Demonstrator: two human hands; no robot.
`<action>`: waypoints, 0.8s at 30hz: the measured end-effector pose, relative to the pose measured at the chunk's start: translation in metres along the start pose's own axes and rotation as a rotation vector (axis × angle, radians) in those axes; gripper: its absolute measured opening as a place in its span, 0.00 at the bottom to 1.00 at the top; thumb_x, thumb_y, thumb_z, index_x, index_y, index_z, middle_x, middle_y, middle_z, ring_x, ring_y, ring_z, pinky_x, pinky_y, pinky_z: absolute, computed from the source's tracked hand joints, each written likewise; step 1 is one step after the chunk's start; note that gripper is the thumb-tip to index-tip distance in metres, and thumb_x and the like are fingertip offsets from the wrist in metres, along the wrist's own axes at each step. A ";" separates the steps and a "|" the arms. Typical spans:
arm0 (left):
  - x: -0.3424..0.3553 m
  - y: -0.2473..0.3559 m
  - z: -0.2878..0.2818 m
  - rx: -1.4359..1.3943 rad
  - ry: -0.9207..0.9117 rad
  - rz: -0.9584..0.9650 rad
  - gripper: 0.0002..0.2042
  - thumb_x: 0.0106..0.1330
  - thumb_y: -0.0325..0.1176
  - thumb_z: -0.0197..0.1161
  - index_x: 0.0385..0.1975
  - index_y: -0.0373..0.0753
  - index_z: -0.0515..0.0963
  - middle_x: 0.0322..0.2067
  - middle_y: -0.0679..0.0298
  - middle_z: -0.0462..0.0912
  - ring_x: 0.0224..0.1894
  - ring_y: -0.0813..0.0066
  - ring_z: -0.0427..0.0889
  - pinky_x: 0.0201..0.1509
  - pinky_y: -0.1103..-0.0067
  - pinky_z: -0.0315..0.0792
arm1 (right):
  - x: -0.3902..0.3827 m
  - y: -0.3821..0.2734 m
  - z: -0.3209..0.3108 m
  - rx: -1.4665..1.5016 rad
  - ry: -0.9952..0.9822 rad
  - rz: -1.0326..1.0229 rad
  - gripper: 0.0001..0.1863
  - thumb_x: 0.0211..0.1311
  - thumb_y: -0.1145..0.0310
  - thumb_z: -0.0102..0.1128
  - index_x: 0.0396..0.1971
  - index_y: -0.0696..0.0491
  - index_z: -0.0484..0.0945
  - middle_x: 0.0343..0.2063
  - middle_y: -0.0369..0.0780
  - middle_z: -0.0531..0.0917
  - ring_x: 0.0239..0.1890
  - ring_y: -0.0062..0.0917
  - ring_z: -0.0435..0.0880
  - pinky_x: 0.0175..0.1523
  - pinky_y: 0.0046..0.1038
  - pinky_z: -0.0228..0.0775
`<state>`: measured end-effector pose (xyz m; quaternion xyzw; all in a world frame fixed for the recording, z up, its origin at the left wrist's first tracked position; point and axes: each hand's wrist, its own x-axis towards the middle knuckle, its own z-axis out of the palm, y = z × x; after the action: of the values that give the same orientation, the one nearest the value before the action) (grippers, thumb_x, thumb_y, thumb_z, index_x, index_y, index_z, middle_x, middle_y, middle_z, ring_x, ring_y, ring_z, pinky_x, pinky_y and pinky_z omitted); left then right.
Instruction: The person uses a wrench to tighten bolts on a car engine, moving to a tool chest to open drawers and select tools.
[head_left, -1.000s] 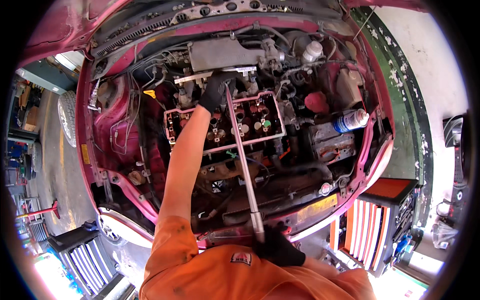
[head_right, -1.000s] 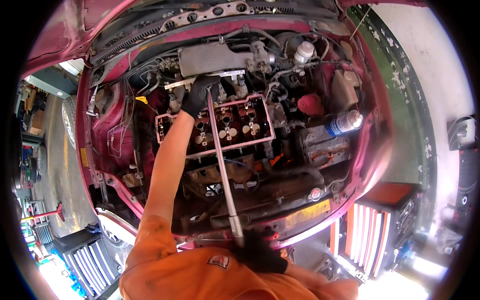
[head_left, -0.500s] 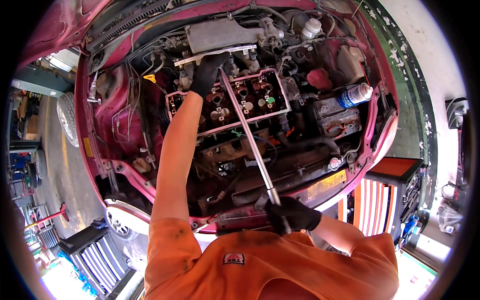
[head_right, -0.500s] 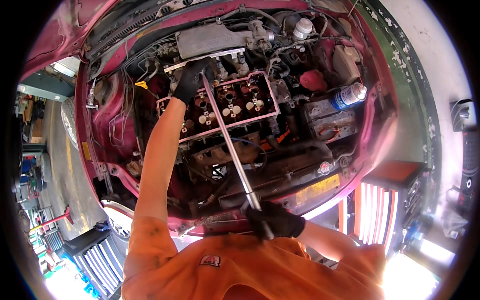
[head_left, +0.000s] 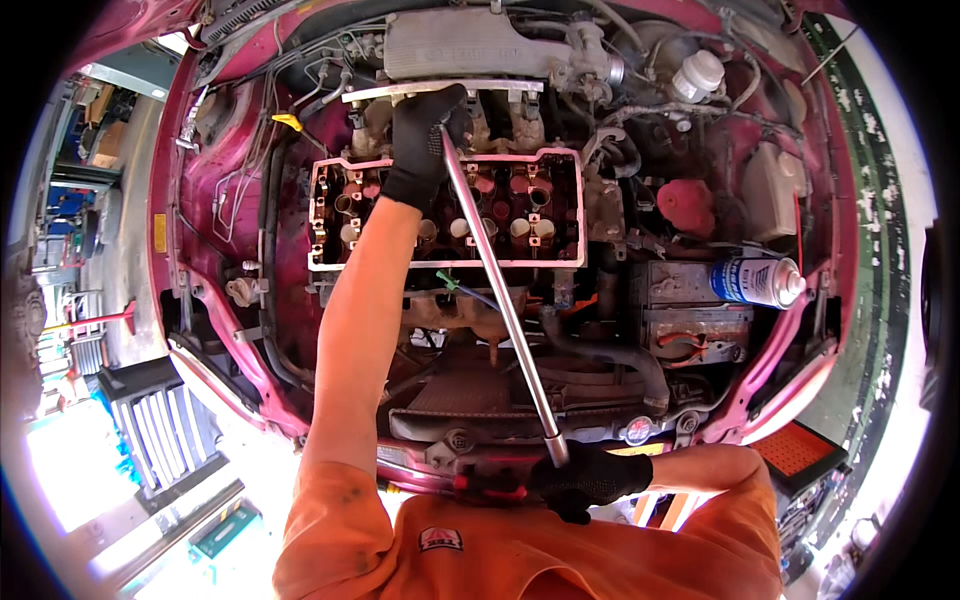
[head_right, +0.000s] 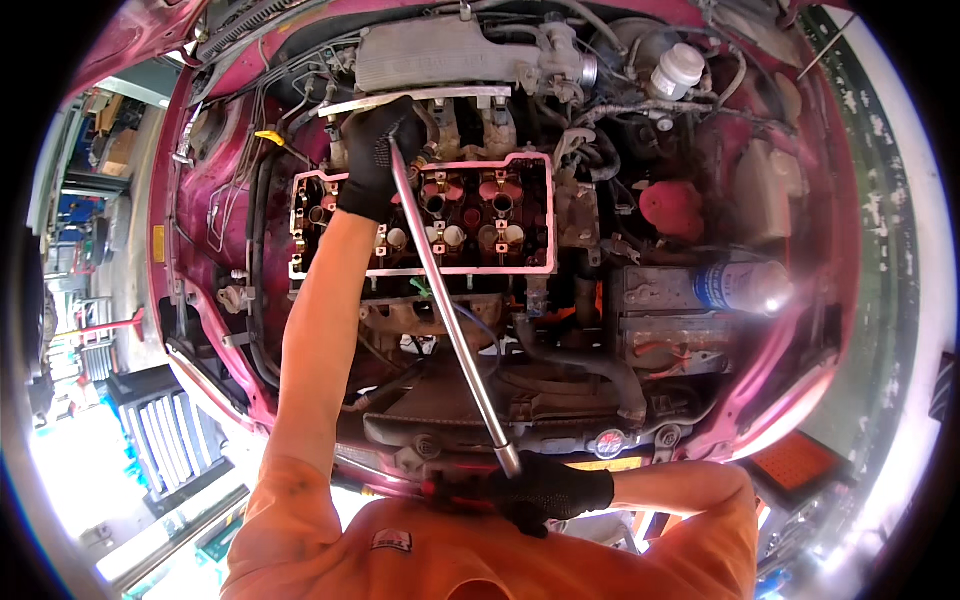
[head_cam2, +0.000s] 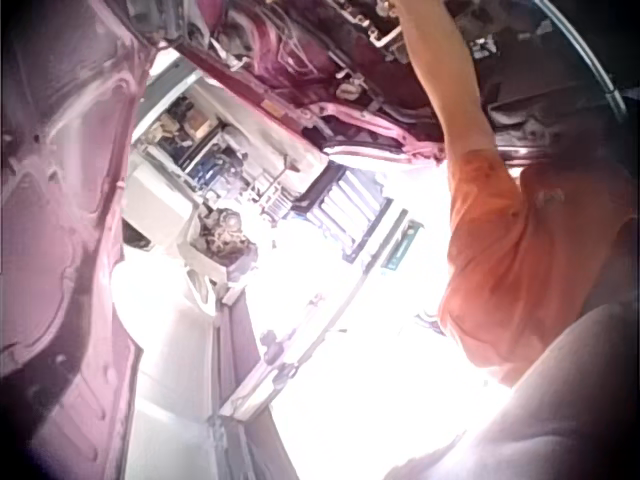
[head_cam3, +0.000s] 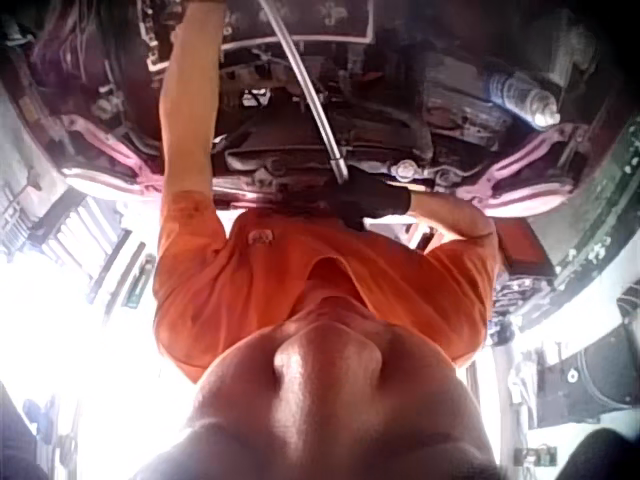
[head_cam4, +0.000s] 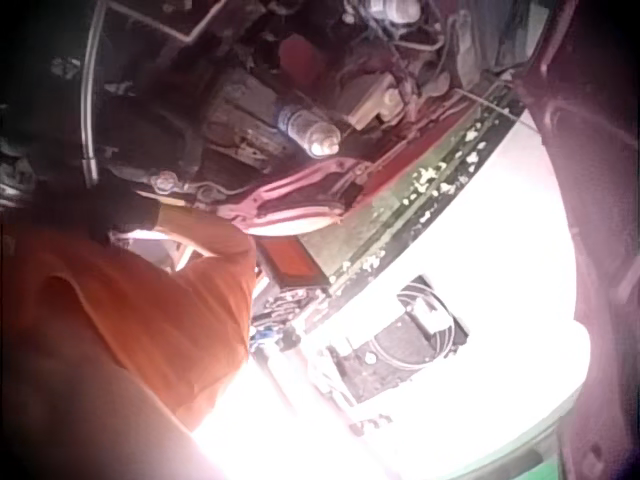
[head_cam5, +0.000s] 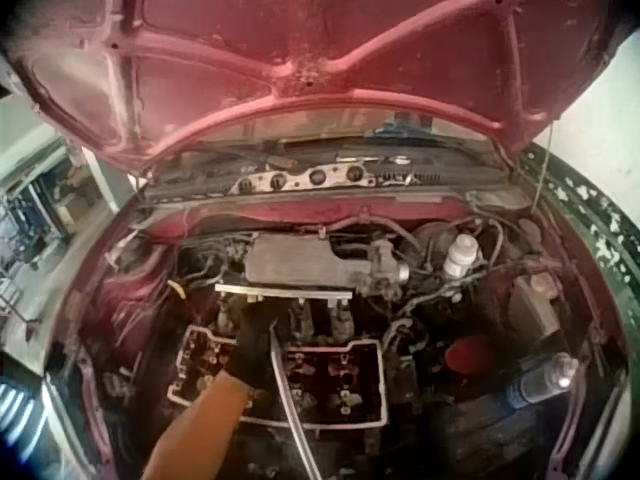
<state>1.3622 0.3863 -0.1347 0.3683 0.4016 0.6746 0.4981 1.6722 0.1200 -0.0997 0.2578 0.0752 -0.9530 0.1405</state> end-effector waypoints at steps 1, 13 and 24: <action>-0.002 0.000 -0.005 0.059 -0.018 0.023 0.10 0.58 0.33 0.61 0.20 0.34 0.77 0.12 0.64 0.72 0.13 0.75 0.70 0.19 0.80 0.63 | -0.003 -0.002 -0.008 -0.039 -0.002 0.053 0.15 0.64 0.59 0.57 0.31 0.57 0.76 0.12 0.39 0.75 0.10 0.22 0.75 0.14 0.21 0.63; 0.015 -0.007 -0.003 -0.018 -0.037 0.079 0.07 0.58 0.32 0.64 0.26 0.34 0.78 0.20 0.64 0.76 0.19 0.77 0.73 0.24 0.80 0.65 | -0.004 0.015 0.052 -0.142 0.442 -0.409 0.12 0.65 0.65 0.56 0.39 0.59 0.71 0.16 0.36 0.76 0.11 0.18 0.72 0.15 0.19 0.64; 0.021 -0.014 -0.029 -0.136 -0.226 -0.172 0.07 0.58 0.34 0.65 0.29 0.37 0.78 0.22 0.67 0.77 0.21 0.80 0.73 0.25 0.81 0.65 | 0.063 0.065 0.132 -0.415 1.275 -0.789 0.19 0.58 0.72 0.61 0.49 0.58 0.71 0.22 0.35 0.78 0.15 0.12 0.71 0.20 0.18 0.63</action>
<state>1.3361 0.4044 -0.1572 0.3714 0.3263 0.6092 0.6201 1.5782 0.0156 -0.0238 0.6788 0.4046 -0.5663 -0.2341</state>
